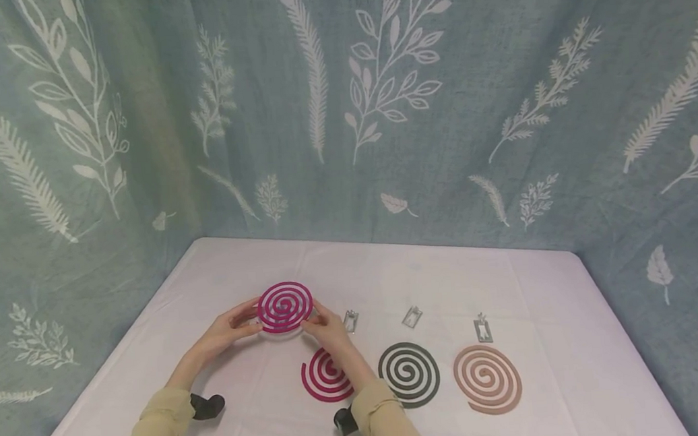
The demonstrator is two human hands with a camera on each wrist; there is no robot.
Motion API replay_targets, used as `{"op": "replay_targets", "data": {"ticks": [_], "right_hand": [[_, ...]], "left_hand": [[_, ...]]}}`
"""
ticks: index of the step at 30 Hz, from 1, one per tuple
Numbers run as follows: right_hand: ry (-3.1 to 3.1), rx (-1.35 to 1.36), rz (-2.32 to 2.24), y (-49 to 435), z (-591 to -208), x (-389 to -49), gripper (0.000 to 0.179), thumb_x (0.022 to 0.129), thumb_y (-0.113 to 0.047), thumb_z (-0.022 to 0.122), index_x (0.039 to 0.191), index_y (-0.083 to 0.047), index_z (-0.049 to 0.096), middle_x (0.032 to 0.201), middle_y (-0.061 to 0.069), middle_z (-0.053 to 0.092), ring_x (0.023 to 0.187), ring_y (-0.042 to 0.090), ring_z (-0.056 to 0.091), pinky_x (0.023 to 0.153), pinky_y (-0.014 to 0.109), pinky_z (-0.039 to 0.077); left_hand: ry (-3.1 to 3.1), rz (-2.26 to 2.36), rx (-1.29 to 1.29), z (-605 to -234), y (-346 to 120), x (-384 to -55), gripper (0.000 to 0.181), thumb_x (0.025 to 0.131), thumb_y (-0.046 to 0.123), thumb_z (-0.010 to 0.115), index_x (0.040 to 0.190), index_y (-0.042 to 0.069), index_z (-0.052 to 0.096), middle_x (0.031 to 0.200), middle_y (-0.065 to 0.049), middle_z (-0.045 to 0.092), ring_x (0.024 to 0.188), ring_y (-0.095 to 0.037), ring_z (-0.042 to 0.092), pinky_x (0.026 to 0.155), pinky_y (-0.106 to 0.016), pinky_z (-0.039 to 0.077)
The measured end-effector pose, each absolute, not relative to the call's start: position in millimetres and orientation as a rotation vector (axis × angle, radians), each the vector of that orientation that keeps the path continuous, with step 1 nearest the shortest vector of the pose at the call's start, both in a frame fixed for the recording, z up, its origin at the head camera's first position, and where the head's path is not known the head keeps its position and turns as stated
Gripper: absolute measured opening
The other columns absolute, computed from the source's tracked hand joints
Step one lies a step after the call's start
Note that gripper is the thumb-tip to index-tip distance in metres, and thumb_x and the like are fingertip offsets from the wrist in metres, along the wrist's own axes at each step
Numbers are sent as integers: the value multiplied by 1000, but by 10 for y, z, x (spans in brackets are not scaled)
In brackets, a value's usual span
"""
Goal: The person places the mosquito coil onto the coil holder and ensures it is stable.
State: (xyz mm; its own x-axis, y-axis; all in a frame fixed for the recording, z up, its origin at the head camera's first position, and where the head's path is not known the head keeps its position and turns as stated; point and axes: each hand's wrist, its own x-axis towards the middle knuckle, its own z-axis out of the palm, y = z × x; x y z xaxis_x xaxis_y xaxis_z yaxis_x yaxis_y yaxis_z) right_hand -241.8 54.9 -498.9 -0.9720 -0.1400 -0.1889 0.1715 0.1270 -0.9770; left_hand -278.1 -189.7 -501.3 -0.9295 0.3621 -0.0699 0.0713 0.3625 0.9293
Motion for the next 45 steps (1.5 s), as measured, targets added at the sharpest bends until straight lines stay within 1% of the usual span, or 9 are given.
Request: {"op": "replay_targets", "data": {"ticks": [6, 11, 17, 20, 22, 25, 27, 34, 45], "right_hand": [[2167, 58, -1943, 520, -4988, -2424, 65, 90, -19, 62, 147, -10, 33, 111, 17, 62, 113, 32, 57, 108, 53, 37], [2168, 110, -1948, 500, -4994, -2438, 63, 89, -16, 63, 145, -10, 37, 105, 13, 65, 106, 26, 61, 107, 51, 38], [2209, 174, -1946, 470, -4990, -2447, 59, 87, -13, 65, 142, -11, 43, 99, 9, 67, 93, 17, 61, 100, 45, 45], [2212, 205, -1955, 453, -4987, -2441, 57, 87, -11, 65, 141, -11, 45, 96, 7, 66, 89, 13, 59, 94, 36, 48], [2211, 226, -1962, 441, -4990, -2435, 56, 87, -11, 64, 140, -12, 46, 94, 4, 66, 85, 11, 57, 84, 28, 49], [2218, 235, -1970, 422, -4995, -2428, 55, 88, -8, 64, 140, -10, 46, 92, 4, 64, 80, 10, 53, 69, 20, 45], [2224, 237, -1979, 410, -4995, -2425, 55, 88, -8, 64, 140, -10, 47, 92, 5, 64, 78, 9, 52, 64, 18, 42], [2236, 245, -2002, 386, -4994, -2420, 55, 86, -7, 65, 138, -9, 48, 92, 7, 66, 77, 8, 54, 70, 18, 47], [2194, 309, -1980, 384, -4958, -2458, 54, 87, -9, 65, 138, -11, 49, 88, 2, 63, 79, 10, 52, 72, 19, 45]], "left_hand": [[2406, 1577, 384, -5037, -1909, -2779, 60, 93, 21, 60, 145, 4, 35, 141, -26, 44, 133, -43, 39, 108, -51, 38], [2436, 1586, 363, -5054, -1915, -2786, 57, 95, 24, 58, 144, 3, 37, 139, -26, 47, 132, -42, 40, 109, -51, 36], [2460, 1606, 340, -5081, -1915, -2798, 54, 95, 22, 57, 142, 1, 40, 138, -26, 48, 129, -42, 43, 108, -50, 38], [2475, 1605, 315, -5088, -1908, -2795, 53, 94, 22, 58, 141, 1, 42, 136, -25, 50, 128, -40, 46, 107, -47, 41], [2478, 1610, 293, -5090, -1903, -2791, 53, 94, 22, 60, 140, 2, 44, 134, -24, 52, 127, -40, 47, 106, -46, 42], [2475, 1623, 279, -5091, -1902, -2781, 52, 93, 21, 61, 139, 2, 45, 132, -24, 54, 125, -39, 49, 104, -44, 44], [2469, 1640, 267, -5089, -1901, -2774, 52, 92, 20, 62, 138, 2, 46, 131, -24, 55, 125, -38, 50, 103, -42, 45], [2487, 1636, 225, -5082, -1900, -2770, 51, 92, 21, 62, 137, 2, 48, 129, -23, 57, 123, -37, 52, 102, -39, 46], [2497, 1630, 191, -5055, -1867, -2771, 50, 92, 18, 61, 138, 3, 48, 129, -23, 57, 124, -37, 51, 103, -40, 46]]}}
